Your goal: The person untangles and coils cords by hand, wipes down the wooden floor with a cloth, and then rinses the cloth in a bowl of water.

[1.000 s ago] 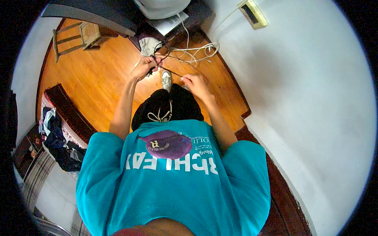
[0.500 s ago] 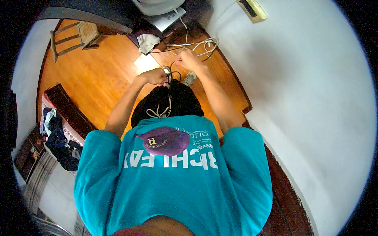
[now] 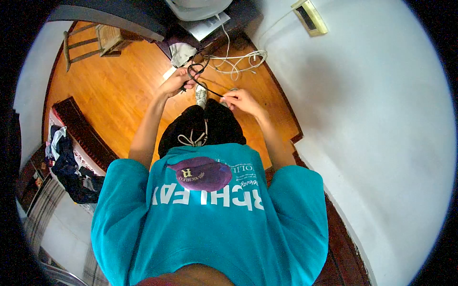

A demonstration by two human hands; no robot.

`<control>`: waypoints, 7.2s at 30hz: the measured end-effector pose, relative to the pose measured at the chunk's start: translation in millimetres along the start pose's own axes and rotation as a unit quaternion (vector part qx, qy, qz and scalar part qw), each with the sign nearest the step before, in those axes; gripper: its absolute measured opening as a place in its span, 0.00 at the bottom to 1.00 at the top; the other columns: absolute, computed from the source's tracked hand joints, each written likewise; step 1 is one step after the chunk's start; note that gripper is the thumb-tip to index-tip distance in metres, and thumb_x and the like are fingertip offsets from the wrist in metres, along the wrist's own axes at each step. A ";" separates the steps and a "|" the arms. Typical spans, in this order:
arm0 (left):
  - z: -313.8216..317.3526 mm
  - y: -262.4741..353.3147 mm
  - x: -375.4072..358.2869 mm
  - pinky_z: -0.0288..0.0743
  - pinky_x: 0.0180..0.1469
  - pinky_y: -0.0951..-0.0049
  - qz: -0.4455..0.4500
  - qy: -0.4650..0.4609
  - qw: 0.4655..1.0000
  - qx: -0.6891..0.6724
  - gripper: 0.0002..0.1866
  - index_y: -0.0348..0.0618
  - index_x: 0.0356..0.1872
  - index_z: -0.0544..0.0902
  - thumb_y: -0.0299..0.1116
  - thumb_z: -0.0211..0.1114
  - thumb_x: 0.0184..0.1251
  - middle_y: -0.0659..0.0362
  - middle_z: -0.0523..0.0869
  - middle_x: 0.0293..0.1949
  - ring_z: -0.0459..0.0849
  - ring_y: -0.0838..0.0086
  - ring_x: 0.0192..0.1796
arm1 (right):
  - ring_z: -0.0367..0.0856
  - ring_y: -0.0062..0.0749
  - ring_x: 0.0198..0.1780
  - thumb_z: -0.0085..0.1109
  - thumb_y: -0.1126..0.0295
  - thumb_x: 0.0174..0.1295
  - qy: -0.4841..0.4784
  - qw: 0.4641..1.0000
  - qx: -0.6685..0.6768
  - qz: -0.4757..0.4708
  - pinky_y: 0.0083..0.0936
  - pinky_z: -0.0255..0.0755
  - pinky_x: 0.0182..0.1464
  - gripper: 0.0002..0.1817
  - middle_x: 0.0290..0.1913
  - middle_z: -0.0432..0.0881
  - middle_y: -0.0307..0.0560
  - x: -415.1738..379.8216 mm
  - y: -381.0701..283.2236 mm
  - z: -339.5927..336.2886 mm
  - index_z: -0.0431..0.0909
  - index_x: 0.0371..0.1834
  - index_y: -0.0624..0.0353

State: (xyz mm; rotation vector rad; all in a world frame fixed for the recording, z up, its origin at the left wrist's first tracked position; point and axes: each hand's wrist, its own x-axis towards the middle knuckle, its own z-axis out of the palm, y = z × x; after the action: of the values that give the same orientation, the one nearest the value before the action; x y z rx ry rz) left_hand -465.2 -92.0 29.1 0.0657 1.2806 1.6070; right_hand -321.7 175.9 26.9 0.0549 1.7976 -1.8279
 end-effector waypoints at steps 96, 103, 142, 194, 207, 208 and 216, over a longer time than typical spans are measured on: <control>10.7 -9.1 -12.6 0.78 0.34 0.67 -0.070 0.183 0.909 0.368 0.14 0.31 0.26 0.83 0.33 0.57 0.62 0.47 0.85 0.24 0.86 0.67 0.28 | 0.85 0.57 0.41 0.54 0.67 0.69 0.057 0.962 -0.257 -0.075 0.43 0.77 0.42 0.13 0.38 0.84 0.64 10.7 -78.9 14.6 0.83 0.44 0.66; 56.0 8.5 -22.3 0.59 0.24 0.81 -0.033 0.076 0.996 0.029 0.11 0.43 0.29 0.78 0.26 0.52 0.74 0.70 0.74 0.21 0.66 0.86 0.22 | 0.72 0.25 0.27 0.48 0.73 0.71 -0.092 0.987 -0.131 -0.008 0.27 0.70 0.32 0.12 0.24 0.74 0.41 -6.0 -39.6 39.5 0.81 0.51 0.58; 73.1 -20.0 -22.2 0.79 0.35 0.61 -0.151 -0.162 0.785 0.578 0.10 0.32 0.30 0.83 0.32 0.61 0.55 0.47 0.85 0.29 0.86 0.58 0.32 | 0.83 0.54 0.40 0.63 0.64 0.62 -0.081 0.895 -0.433 -0.074 0.41 0.75 0.44 0.11 0.35 0.85 0.55 44.5 -47.0 13.7 0.86 0.36 0.61; 51.8 -4.7 -7.0 0.79 0.44 0.55 -0.108 0.093 0.825 0.547 0.17 0.30 0.37 0.86 0.35 0.62 0.55 0.37 0.86 0.35 0.87 0.49 0.40 | 0.84 0.58 0.37 0.54 0.66 0.67 -0.028 0.800 -0.587 -0.122 0.46 0.78 0.41 0.14 0.31 0.83 0.65 42.5 -94.5 41.7 0.84 0.30 0.65; 50.0 9.3 -37.1 0.57 0.20 0.84 -0.014 0.004 1.000 -0.006 0.11 0.44 0.25 0.77 0.26 0.56 0.69 0.70 0.71 0.19 0.64 0.86 0.20 | 0.79 0.50 0.39 0.58 0.72 0.65 -0.003 0.967 -0.198 -0.162 0.36 0.73 0.42 0.09 0.35 0.80 0.54 19.2 -40.6 29.7 0.80 0.44 0.66; 47.7 15.2 -40.3 0.57 0.20 0.84 -0.015 0.003 1.000 -0.006 0.11 0.44 0.25 0.77 0.26 0.56 0.69 0.70 0.71 0.19 0.64 0.86 0.20 | 0.79 0.47 0.39 0.60 0.71 0.65 -0.041 0.974 -0.151 -0.162 0.35 0.73 0.42 0.09 0.35 0.80 0.52 22.7 -41.6 25.4 0.80 0.42 0.66; 54.0 -14.1 -13.9 0.74 0.32 0.63 -0.127 -0.250 0.836 0.471 0.13 0.32 0.24 0.80 0.35 0.60 0.56 0.55 0.80 0.20 0.78 0.66 0.25 | 0.78 0.38 0.46 0.67 0.64 0.51 -0.117 0.717 -0.551 -0.412 0.35 0.67 0.60 0.12 0.36 0.78 0.45 79.9 -83.9 6.2 0.83 0.33 0.62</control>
State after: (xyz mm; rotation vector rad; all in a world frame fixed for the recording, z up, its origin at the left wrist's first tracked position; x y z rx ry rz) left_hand -417.7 -66.4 48.9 0.8343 1.4518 0.5382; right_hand -421.3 135.8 70.8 -1.5540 2.5955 -0.7455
